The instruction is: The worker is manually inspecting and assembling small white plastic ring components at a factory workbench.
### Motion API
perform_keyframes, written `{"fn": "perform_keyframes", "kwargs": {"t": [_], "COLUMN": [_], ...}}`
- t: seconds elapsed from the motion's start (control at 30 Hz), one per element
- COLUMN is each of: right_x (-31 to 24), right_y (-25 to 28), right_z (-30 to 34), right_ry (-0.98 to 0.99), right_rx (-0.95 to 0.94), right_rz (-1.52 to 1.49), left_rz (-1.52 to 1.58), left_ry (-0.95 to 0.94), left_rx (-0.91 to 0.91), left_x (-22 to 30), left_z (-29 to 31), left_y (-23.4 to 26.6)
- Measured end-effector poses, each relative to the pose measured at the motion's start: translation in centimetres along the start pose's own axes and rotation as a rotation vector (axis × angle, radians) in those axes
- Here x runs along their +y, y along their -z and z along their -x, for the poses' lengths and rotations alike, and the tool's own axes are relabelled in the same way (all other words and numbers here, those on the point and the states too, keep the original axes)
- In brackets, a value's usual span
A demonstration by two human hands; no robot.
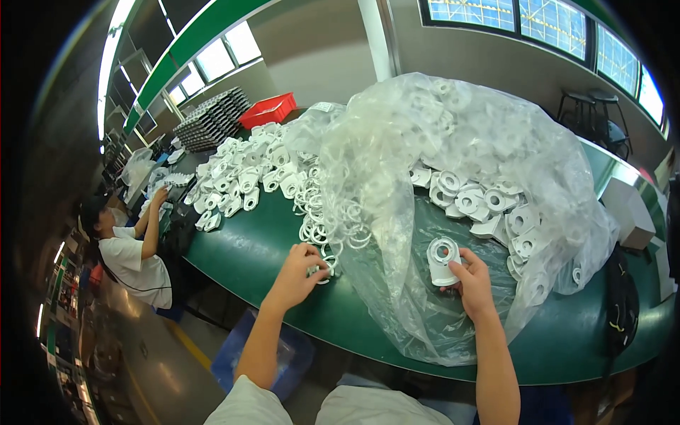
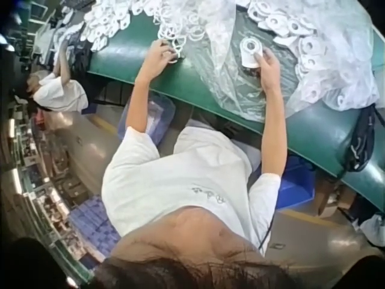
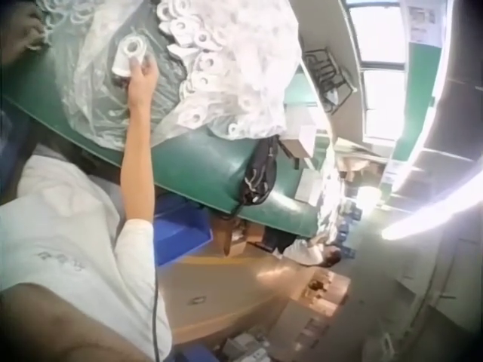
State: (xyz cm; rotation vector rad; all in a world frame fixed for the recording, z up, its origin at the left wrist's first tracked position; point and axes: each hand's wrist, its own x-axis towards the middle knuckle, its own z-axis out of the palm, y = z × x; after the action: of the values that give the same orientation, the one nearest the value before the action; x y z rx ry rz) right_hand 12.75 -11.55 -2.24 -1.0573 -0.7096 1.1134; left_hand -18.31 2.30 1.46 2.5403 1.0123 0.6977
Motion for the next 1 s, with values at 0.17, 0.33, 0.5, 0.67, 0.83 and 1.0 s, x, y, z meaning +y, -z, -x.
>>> {"fn": "perform_keyframes", "kwargs": {"t": [0.17,0.33,0.5,0.67,0.83,1.0], "right_x": [0.3,0.2,0.0,0.1,-0.1,0.1], "right_y": [0.5,0.1,0.4,0.5,0.4,0.2], "right_z": [-0.2,-0.3,-0.3,-0.4,-0.4,-0.5], "right_ry": [0.015,0.015,-0.001,-0.015,-0.015,-0.034], "right_rx": [0.003,-0.031,-0.029,-0.026,-0.036,-0.011], "right_rz": [0.006,-0.017,-0.018,-0.026,-0.052,-0.063], "left_rz": [0.173,0.051,-0.164,-0.305,0.057,0.756], "left_ry": [0.104,-0.077,-0.14,-0.019,0.168,0.35], "left_rx": [-0.033,-0.173,-0.484,-0.661,-0.487,-0.157], "left_x": [-0.7,-3.1,-1.2,0.7,0.1,2.6], "left_z": [-4.8,-8.4,-11.8,-14.0,-17.0,-17.5], "left_y": [1.0,0.9,1.9,4.7,6.4,3.1]}}
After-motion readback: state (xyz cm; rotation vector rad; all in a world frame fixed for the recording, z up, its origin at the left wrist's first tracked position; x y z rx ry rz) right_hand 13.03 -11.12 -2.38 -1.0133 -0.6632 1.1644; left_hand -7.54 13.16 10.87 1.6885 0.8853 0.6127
